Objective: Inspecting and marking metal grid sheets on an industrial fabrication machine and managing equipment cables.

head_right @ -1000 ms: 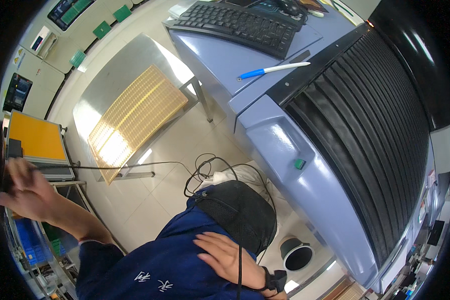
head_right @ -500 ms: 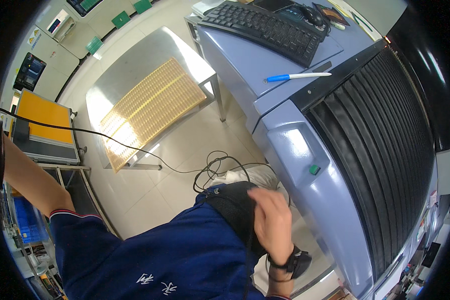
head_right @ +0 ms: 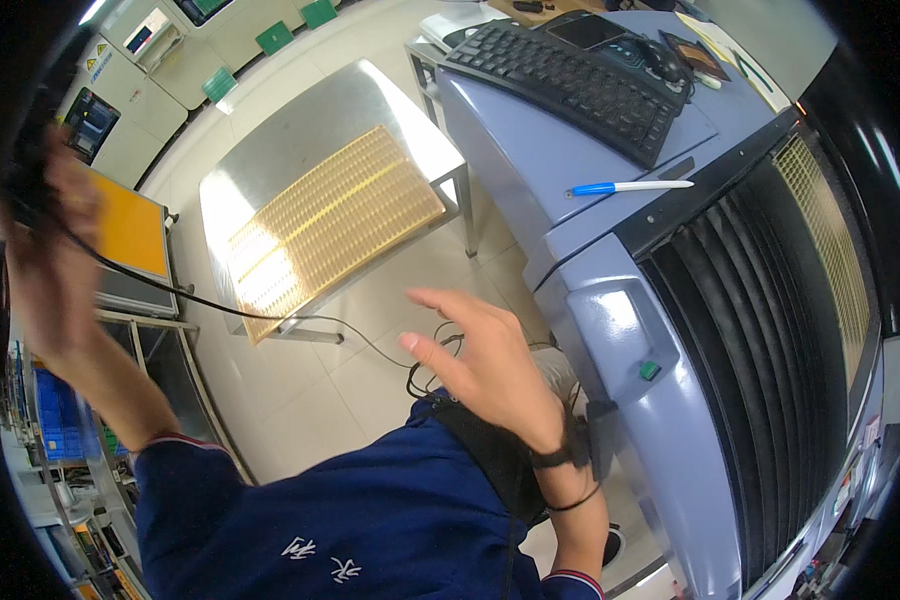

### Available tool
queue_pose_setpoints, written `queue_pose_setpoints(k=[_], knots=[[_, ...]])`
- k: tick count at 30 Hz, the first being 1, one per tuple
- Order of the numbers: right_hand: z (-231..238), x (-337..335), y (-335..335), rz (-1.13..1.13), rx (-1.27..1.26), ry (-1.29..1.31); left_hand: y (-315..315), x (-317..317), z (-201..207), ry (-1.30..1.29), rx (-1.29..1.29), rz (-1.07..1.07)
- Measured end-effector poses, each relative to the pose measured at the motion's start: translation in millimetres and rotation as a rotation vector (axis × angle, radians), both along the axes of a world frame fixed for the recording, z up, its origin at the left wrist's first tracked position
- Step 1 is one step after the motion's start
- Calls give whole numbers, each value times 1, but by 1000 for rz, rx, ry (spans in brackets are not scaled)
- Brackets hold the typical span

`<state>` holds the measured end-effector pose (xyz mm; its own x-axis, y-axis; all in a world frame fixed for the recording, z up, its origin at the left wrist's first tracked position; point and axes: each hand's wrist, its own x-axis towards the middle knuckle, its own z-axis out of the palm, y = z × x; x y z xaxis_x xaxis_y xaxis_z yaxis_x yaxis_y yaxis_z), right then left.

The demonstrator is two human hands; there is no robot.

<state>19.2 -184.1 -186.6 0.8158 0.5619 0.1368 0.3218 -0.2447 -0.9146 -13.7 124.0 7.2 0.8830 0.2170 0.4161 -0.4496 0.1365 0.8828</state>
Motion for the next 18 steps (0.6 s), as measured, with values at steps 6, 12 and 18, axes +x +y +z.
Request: queue_pose_setpoints(k=[6,12,18], knots=[[25,-25,-5,58,212,103,-106,5,-107,286,255,-467],[49,-42,-9,-155,253,15,-154,12,-109,363,155,-741],[85,-16,-15,-363,558,154,-159,25,-87,171,425,-576]])
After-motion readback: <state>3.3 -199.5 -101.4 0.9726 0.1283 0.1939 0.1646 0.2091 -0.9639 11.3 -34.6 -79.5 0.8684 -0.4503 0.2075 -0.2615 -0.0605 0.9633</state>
